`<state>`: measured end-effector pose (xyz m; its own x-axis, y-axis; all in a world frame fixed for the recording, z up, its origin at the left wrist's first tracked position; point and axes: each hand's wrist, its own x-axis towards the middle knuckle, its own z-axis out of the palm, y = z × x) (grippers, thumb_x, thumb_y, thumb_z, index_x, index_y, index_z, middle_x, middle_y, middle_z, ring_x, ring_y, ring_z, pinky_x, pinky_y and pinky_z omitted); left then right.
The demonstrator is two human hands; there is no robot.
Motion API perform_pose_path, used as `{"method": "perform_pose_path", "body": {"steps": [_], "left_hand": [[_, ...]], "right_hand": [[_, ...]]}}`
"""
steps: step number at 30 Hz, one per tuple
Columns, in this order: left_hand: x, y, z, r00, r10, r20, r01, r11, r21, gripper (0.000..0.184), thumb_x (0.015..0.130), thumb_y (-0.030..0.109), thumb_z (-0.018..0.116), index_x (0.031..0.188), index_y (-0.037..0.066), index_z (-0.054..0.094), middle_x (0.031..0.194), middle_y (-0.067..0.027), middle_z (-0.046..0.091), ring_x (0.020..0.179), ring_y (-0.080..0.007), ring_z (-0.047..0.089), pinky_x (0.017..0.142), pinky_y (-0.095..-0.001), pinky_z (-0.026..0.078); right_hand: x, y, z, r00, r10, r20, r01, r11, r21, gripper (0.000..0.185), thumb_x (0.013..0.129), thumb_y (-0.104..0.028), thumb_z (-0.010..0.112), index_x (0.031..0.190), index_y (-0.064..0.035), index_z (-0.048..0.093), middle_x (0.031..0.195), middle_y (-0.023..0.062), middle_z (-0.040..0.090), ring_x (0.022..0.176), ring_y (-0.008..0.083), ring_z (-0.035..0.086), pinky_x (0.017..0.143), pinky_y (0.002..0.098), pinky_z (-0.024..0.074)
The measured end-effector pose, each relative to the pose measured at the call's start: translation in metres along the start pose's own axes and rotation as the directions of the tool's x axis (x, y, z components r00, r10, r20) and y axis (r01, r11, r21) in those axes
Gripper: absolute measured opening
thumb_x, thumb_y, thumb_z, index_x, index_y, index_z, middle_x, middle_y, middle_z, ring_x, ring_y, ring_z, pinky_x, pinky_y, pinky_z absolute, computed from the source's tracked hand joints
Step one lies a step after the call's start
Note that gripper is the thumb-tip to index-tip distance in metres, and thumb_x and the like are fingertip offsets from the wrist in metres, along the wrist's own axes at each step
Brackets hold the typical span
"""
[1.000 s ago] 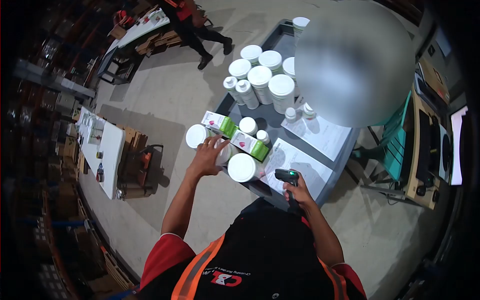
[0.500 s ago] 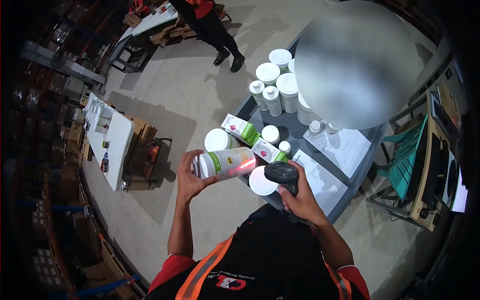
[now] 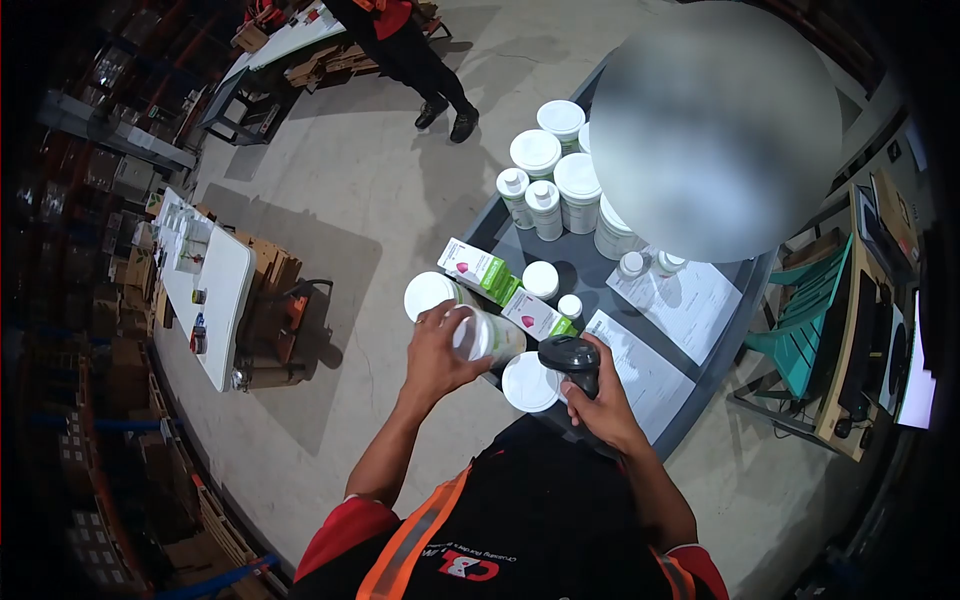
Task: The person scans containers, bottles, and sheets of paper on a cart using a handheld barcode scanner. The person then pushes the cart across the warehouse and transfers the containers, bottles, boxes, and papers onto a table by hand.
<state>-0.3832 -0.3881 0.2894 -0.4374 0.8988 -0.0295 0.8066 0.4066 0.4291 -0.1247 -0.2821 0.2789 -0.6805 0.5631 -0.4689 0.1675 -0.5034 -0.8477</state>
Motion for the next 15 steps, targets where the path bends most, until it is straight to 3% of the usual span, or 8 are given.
{"method": "perform_pose_path", "body": {"steps": [7,8,11,12,13,15], "left_hand": [[0.015,0.005,0.023,0.972,0.038,0.23,-0.055,0.996,0.071,0.066,0.062,0.033,0.087,0.122,0.014,0.068,0.14,-0.0141,0.053,0.126,-0.043,0.051,0.094,-0.055,0.054],[0.015,0.006,0.018,0.962,0.038,0.271,-0.062,0.995,0.081,0.06,0.065,0.028,0.084,0.121,0.014,0.069,0.141,-0.0142,0.052,0.125,-0.0422,0.052,0.092,-0.0532,0.054],[0.027,-0.029,0.013,0.989,0.116,0.096,-0.129,0.981,0.144,0.057,0.066,0.023,0.081,0.121,0.016,0.069,0.142,-0.0141,0.051,0.128,-0.0427,0.049,0.096,-0.0551,0.05],[0.036,-0.025,0.001,0.997,0.067,0.024,-0.071,0.954,0.29,0.059,0.066,0.019,0.079,0.124,0.017,0.067,0.141,-0.0137,0.051,0.13,-0.0429,0.046,0.1,-0.058,0.044],[0.043,-0.036,0.0,0.995,0.096,-0.032,-0.083,0.956,0.28,0.066,0.064,0.019,0.081,0.127,0.018,0.065,0.14,-0.0128,0.051,0.131,-0.045,0.043,0.103,-0.0624,0.038],[0.056,-0.066,0.011,0.999,0.021,0.048,-0.033,0.967,0.254,0.076,0.058,0.023,0.085,0.13,0.02,0.063,0.139,-0.0145,0.051,0.131,-0.0427,0.044,0.103,-0.0568,0.042]], "right_hand": [[0.011,0.001,0.002,0.999,-0.022,-0.049,0.022,1.0,0.008,0.076,0.092,0.003,0.06,0.153,-0.0096,0.018,0.099,0.0112,0.057,0.063,0.0118,0.056,0.052,0.0278,0.05],[0.014,0.003,0.003,0.998,-0.02,-0.056,0.021,0.999,0.027,0.076,0.093,0.003,0.061,0.154,-0.0097,0.017,0.099,0.0114,0.057,0.064,0.012,0.056,0.052,0.0281,0.0502],[0.021,0.001,0.01,0.998,-0.009,-0.069,0.015,0.996,0.09,0.076,0.094,0.001,0.062,0.154,-0.0103,0.016,0.1,0.0117,0.057,0.065,0.0127,0.058,0.052,0.0288,0.0511],[0.025,-0.002,0.014,0.997,-0.009,-0.071,0.017,0.993,0.113,0.077,0.094,0.0,0.062,0.154,-0.0105,0.016,0.1,0.0117,0.058,0.065,0.0129,0.058,0.053,0.029,0.0514],[0.03,-0.004,0.019,0.998,0.003,-0.07,0.006,0.992,0.13,0.077,0.094,0.0,0.062,0.154,-0.0106,0.016,0.1,0.0116,0.058,0.066,0.0129,0.058,0.053,0.0291,0.0516],[0.039,-0.009,0.028,0.997,0.019,-0.07,-0.008,0.987,0.161,0.077,0.094,-0.001,0.063,0.154,-0.0109,0.016,0.1,0.0114,0.058,0.066,0.013,0.059,0.054,0.0293,0.0518]]}}
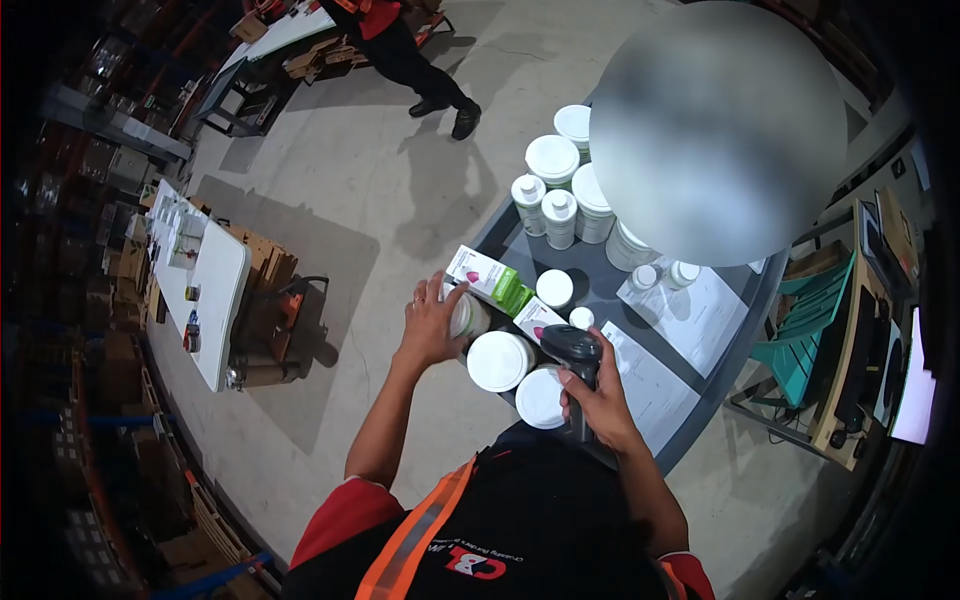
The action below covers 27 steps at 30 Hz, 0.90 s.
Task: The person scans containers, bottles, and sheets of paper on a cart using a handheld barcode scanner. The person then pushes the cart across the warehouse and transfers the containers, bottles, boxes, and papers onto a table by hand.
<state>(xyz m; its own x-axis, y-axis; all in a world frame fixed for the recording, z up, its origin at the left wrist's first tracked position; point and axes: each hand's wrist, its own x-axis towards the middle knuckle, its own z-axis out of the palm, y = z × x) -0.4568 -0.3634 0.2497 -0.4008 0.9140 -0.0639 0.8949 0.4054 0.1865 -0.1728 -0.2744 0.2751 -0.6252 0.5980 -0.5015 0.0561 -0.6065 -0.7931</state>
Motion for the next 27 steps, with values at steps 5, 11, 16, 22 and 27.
{"method": "perform_pose_path", "body": {"steps": [5,11,16,22,27], "left_hand": [[0.002,-0.05,-0.01,0.959,-0.272,-0.073,0.225,0.895,-0.386,0.08,0.053,0.031,0.091,0.126,0.009,0.065,0.123,-0.019,0.061,0.112,-0.0376,0.061,0.094,-0.0461,0.052],[-0.009,-0.057,-0.062,0.843,-0.538,-0.024,0.468,0.753,-0.462,0.07,0.064,0.037,0.088,0.12,0.002,0.067,0.109,-0.02,0.072,0.098,-0.0299,0.071,0.087,-0.0395,0.054],[-0.007,-0.054,-0.063,0.792,-0.61,0.011,0.536,0.687,-0.491,0.071,0.064,0.043,0.087,0.117,0.0,0.066,0.108,-0.0237,0.07,0.101,-0.0361,0.069,0.088,-0.0441,0.054],[-0.001,-0.043,-0.03,0.865,-0.499,-0.046,0.468,0.837,-0.283,0.077,0.064,0.045,0.086,0.123,0.004,0.06,0.114,-0.0212,0.062,0.104,-0.0384,0.064,0.088,-0.0491,0.053],[0.008,0.007,-0.023,0.939,-0.337,0.068,0.342,0.935,-0.092,0.073,0.066,0.045,0.086,0.121,0.003,0.062,0.119,-0.0228,0.059,0.106,-0.0383,0.063,0.091,-0.0482,0.052]], "right_hand": [[0.014,-0.011,0.023,0.995,0.046,0.092,-0.04,0.997,-0.063,0.076,0.094,0.0,0.061,0.154,-0.0105,0.016,0.102,0.0116,0.057,0.064,0.0128,0.057,0.052,0.0283,0.0505],[0.028,-0.011,0.04,0.985,-0.014,0.173,0.027,0.997,-0.076,0.074,0.095,-0.002,0.06,0.153,-0.0086,0.015,0.107,0.0148,0.057,0.06,0.0121,0.055,0.048,0.028,0.0482],[0.032,-0.011,0.045,0.983,0.015,0.183,0.011,0.99,-0.142,0.074,0.094,-0.004,0.061,0.152,-0.0081,0.015,0.11,0.018,0.058,0.058,0.0125,0.055,0.046,0.0287,0.0483],[0.021,0.004,0.032,0.997,-0.034,0.064,0.035,0.999,-0.016,0.076,0.094,-0.006,0.063,0.153,-0.0102,0.014,0.107,0.0155,0.058,0.059,0.0111,0.054,0.047,0.0279,0.0479],[-0.019,0.018,-0.015,0.988,-0.038,-0.152,0.041,0.999,0.019,0.075,0.093,-0.002,0.064,0.153,-0.012,0.02,0.104,0.0122,0.057,0.062,0.0131,0.056,0.049,0.0292,0.0499]]}}
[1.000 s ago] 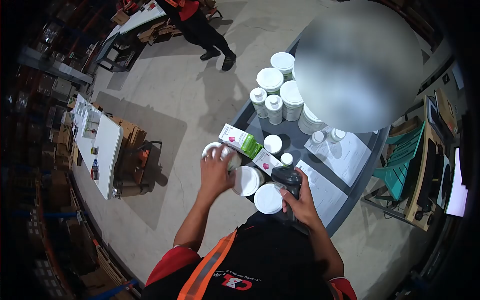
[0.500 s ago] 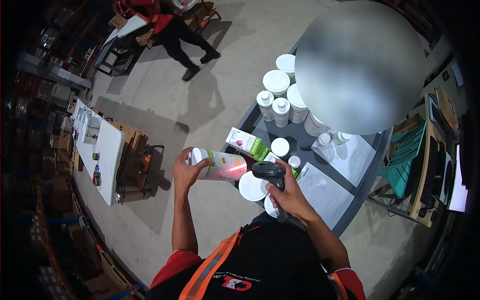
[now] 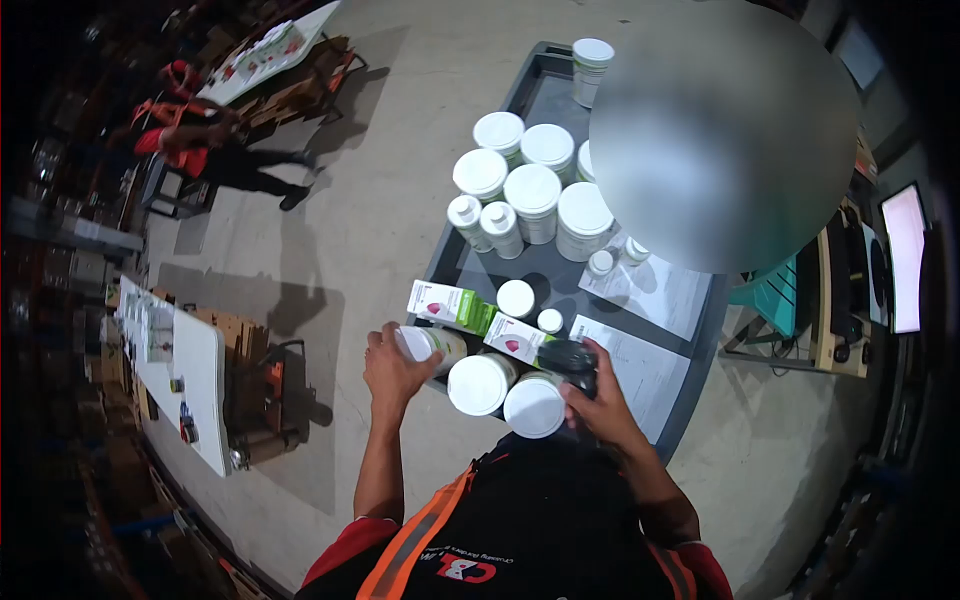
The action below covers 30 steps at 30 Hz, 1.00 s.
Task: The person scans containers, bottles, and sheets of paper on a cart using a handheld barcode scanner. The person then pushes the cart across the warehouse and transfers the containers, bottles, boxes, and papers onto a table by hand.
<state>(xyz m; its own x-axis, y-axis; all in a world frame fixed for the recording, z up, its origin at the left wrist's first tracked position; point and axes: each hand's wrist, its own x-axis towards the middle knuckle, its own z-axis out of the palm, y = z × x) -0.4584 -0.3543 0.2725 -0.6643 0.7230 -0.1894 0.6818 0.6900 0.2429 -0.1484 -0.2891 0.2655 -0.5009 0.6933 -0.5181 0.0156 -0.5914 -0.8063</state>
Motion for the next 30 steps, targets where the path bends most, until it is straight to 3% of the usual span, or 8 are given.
{"method": "perform_pose_path", "body": {"steps": [4,6,8,10,13,20,27,30], "left_hand": [[0.019,0.032,0.02,0.873,0.431,-0.23,-0.339,0.873,0.35,0.054,0.076,0.04,0.079,0.113,0.003,0.066,0.121,-0.0209,0.06,0.116,-0.0383,0.057,0.096,-0.0481,0.049],[0.042,0.075,0.037,0.835,0.54,-0.107,-0.548,0.833,-0.072,0.053,0.079,0.041,0.076,0.114,0.002,0.066,0.118,-0.0214,0.061,0.114,-0.0406,0.058,0.096,-0.0479,0.049],[0.077,0.115,0.085,0.747,0.565,0.349,-0.609,0.793,0.021,0.063,0.078,0.044,0.075,0.122,0.001,0.062,0.126,-0.0249,0.059,0.116,-0.0432,0.059,0.094,-0.05,0.051],[0.091,0.139,0.139,0.687,0.565,0.456,-0.7,0.684,0.206,0.066,0.073,0.045,0.076,0.122,0.003,0.062,0.117,-0.025,0.065,0.119,-0.0437,0.06,0.093,-0.0487,0.053],[0.136,0.174,0.164,0.421,0.43,0.799,-0.783,0.617,0.081,0.061,0.07,0.039,0.074,0.12,0.004,0.064,0.111,-0.0239,0.069,0.109,-0.0412,0.066,0.091,-0.0476,0.054],[0.157,0.142,0.2,-0.032,0.703,0.711,-0.863,0.339,-0.374,0.058,0.061,0.03,0.08,0.116,0.014,0.071,0.113,-0.018,0.071,0.105,-0.0382,0.067,0.092,-0.0474,0.054],[0.148,0.126,0.162,0.333,0.859,0.39,-0.802,0.475,-0.361,0.051,0.07,0.032,0.078,0.115,0.011,0.07,0.106,-0.0168,0.07,0.097,-0.0357,0.067,0.09,-0.0469,0.055],[0.137,0.117,0.11,0.71,0.444,0.546,0.14,0.671,-0.728,0.058,0.076,0.034,0.075,0.125,0.007,0.061,0.109,-0.0176,0.069,0.098,-0.0334,0.069,0.085,-0.0497,0.057]], "right_hand": [[-0.041,0.009,-0.04,0.958,0.039,-0.285,-0.024,0.998,0.055,0.077,0.09,-0.005,0.067,0.153,-0.0122,0.023,0.097,0.0103,0.059,0.063,0.0133,0.058,0.05,0.0291,0.0513],[-0.055,0.012,-0.05,0.926,0.031,-0.377,0.0,0.997,0.082,0.078,0.09,-0.006,0.068,0.154,-0.0125,0.023,0.094,0.0098,0.06,0.064,0.0135,0.06,0.051,0.029,0.0522],[-0.062,0.018,-0.053,0.91,-0.025,-0.415,0.065,0.995,0.082,0.078,0.09,-0.007,0.068,0.154,-0.012,0.023,0.094,0.0098,0.06,0.064,0.0135,0.06,0.051,0.0287,0.052],[-0.071,0.02,-0.051,0.89,-0.07,-0.451,0.119,0.989,0.082,0.078,0.091,-0.007,0.067,0.154,-0.0112,0.023,0.096,0.0102,0.059,0.064,0.0136,0.06,0.052,0.0283,0.0515],[-0.09,0.023,-0.046,0.869,-0.111,-0.482,0.164,0.984,0.071,0.076,0.091,-0.006,0.066,0.154,-0.0098,0.023,0.098,0.0114,0.059,0.065,0.014,0.059,0.052,0.0287,0.0514],[-0.112,0.056,-0.06,0.839,-0.05,-0.542,0.151,0.978,0.144,0.077,0.091,-0.002,0.064,0.154,-0.0098,0.021,0.098,0.0122,0.06,0.065,0.0131,0.058,0.05,0.028,0.0507],[-0.111,0.041,-0.064,0.856,-0.075,-0.511,0.147,0.984,0.102,0.077,0.091,-0.002,0.063,0.154,-0.0107,0.021,0.097,0.0115,0.061,0.064,0.0122,0.058,0.05,0.0272,0.0501],[-0.111,0.036,-0.064,0.856,-0.062,-0.514,0.141,0.983,0.116,0.079,0.089,-0.005,0.067,0.154,-0.0113,0.023,0.096,0.012,0.061,0.062,0.014,0.06,0.049,0.0289,0.0513]]}}
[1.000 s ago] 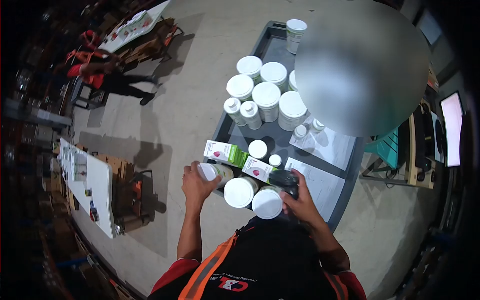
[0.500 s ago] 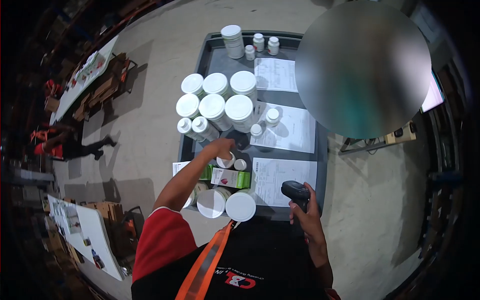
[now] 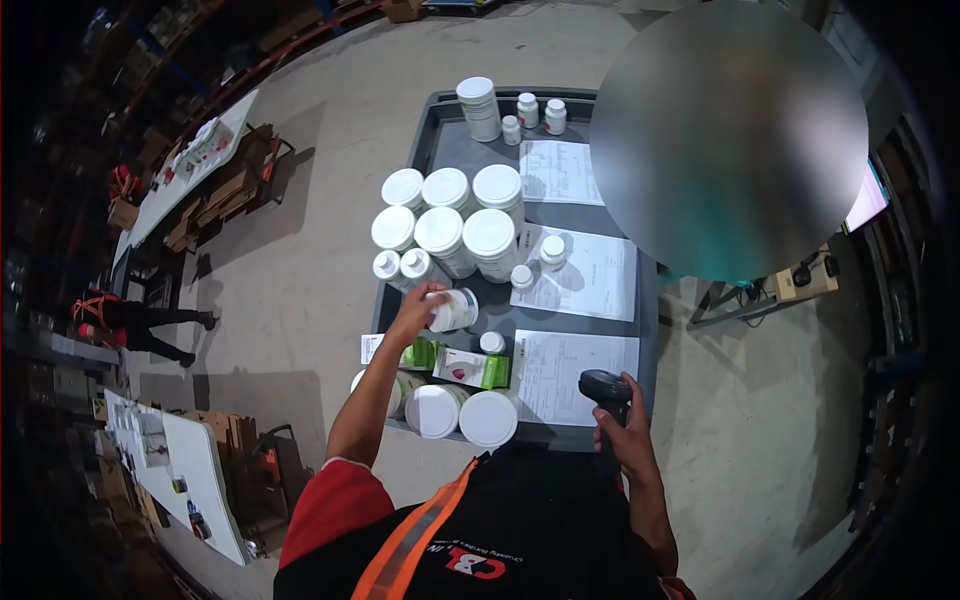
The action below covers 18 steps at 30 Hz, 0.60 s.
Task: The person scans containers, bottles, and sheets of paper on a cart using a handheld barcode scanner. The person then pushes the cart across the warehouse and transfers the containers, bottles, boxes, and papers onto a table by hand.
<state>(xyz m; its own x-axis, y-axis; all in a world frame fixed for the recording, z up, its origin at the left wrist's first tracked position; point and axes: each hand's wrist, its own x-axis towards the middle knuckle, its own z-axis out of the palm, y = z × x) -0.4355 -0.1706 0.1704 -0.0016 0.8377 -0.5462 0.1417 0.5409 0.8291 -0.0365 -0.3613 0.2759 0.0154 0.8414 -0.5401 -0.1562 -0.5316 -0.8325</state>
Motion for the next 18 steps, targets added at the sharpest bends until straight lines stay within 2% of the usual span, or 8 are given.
{"method": "perform_pose_path", "body": {"steps": [1,2,5,9,12,15,16,18], "left_hand": [[-0.03,0.018,-0.003,0.989,-0.01,0.145,0.065,0.923,-0.378,0.067,0.08,0.035,0.072,0.135,0.004,0.05,0.116,-0.018,0.067,0.101,-0.0352,0.069,0.082,-0.0506,0.059],[-0.046,0.02,-0.005,0.969,0.064,0.239,0.081,0.83,-0.551,0.07,0.08,0.035,0.071,0.138,0.004,0.048,0.122,-0.021,0.064,0.106,-0.0386,0.067,0.088,-0.0518,0.057],[-0.097,0.031,0.018,0.887,0.294,0.355,0.124,0.589,-0.798,0.079,0.081,0.036,0.069,0.144,-0.001,0.04,0.134,-0.0275,0.056,0.117,-0.0473,0.06,0.102,-0.0555,0.049],[-0.118,0.019,0.055,0.648,0.496,0.578,0.384,0.444,-0.81,0.088,0.082,0.04,0.064,0.149,-0.006,0.031,0.139,-0.0312,0.05,0.126,-0.0573,0.05,0.108,-0.0617,0.042],[-0.132,0.036,0.078,0.65,0.481,0.589,0.358,0.49,-0.795,0.079,0.088,0.042,0.059,0.148,-0.002,0.034,0.137,-0.029,0.053,0.121,-0.0553,0.055,0.1,-0.062,0.049],[-0.121,0.025,0.086,0.739,0.307,0.6,0.293,0.655,-0.696,0.069,0.094,0.045,0.051,0.149,0.006,0.035,0.134,-0.0267,0.055,0.114,-0.0569,0.059,0.093,-0.0633,0.053],[-0.121,0.023,0.088,0.762,0.231,0.605,0.339,0.655,-0.676,0.058,0.1,0.043,0.05,0.144,0.008,0.038,0.125,-0.0223,0.06,0.102,-0.0457,0.068,0.083,-0.0567,0.059],[-0.121,0.02,0.103,0.878,0.166,0.45,0.154,0.791,-0.592,0.053,0.1,0.039,0.056,0.141,0.008,0.04,0.119,-0.0192,0.062,0.094,-0.037,0.071,0.08,-0.0535,0.06]], "right_hand": [[-0.002,-0.003,0.001,1.0,0.004,-0.004,-0.004,1.0,-0.008,0.078,0.089,-0.005,0.067,0.154,-0.0114,0.023,0.096,0.0119,0.061,0.062,0.0139,0.06,0.049,0.0288,0.0513],[-0.003,-0.007,0.003,1.0,0.008,-0.003,-0.008,1.0,-0.02,0.078,0.089,-0.005,0.067,0.154,-0.0116,0.023,0.096,0.0117,0.061,0.062,0.0138,0.06,0.049,0.0288,0.0513],[0.003,-0.009,0.008,0.999,-0.014,0.03,0.015,0.999,-0.037,0.078,0.09,-0.005,0.066,0.154,-0.0115,0.023,0.096,0.0118,0.061,0.062,0.0137,0.06,0.049,0.0285,0.0513],[0.006,-0.017,0.017,0.994,-0.067,0.092,0.074,0.995,-0.073,0.078,0.089,-0.004,0.065,0.154,-0.011,0.023,0.097,0.012,0.061,0.064,0.0132,0.06,0.051,0.0279,0.0515],[0.005,-0.024,0.023,0.98,-0.142,0.142,0.158,0.981,-0.11,0.078,0.089,-0.002,0.064,0.155,-0.0113,0.022,0.099,0.0125,0.06,0.065,0.013,0.059,0.052,0.0274,0.0515],[-0.003,-0.033,0.027,0.953,-0.24,0.182,0.276,0.939,-0.204,0.08,0.088,0.001,0.063,0.155,-0.0108,0.021,0.104,0.0126,0.059,0.069,0.012,0.059,0.055,0.0257,0.0506],[-0.006,-0.035,0.028,0.934,-0.296,0.198,0.341,0.903,-0.261,0.08,0.088,0.001,0.063,0.155,-0.0105,0.022,0.105,0.0124,0.059,0.07,0.0117,0.059,0.056,0.0248,0.0502],[-0.019,-0.046,0.031,0.893,-0.377,0.247,0.447,0.803,-0.394,0.081,0.084,0.001,0.067,0.154,-0.0082,0.027,0.111,0.0156,0.06,0.083,0.0169,0.063,0.069,0.0284,0.0528]]}}
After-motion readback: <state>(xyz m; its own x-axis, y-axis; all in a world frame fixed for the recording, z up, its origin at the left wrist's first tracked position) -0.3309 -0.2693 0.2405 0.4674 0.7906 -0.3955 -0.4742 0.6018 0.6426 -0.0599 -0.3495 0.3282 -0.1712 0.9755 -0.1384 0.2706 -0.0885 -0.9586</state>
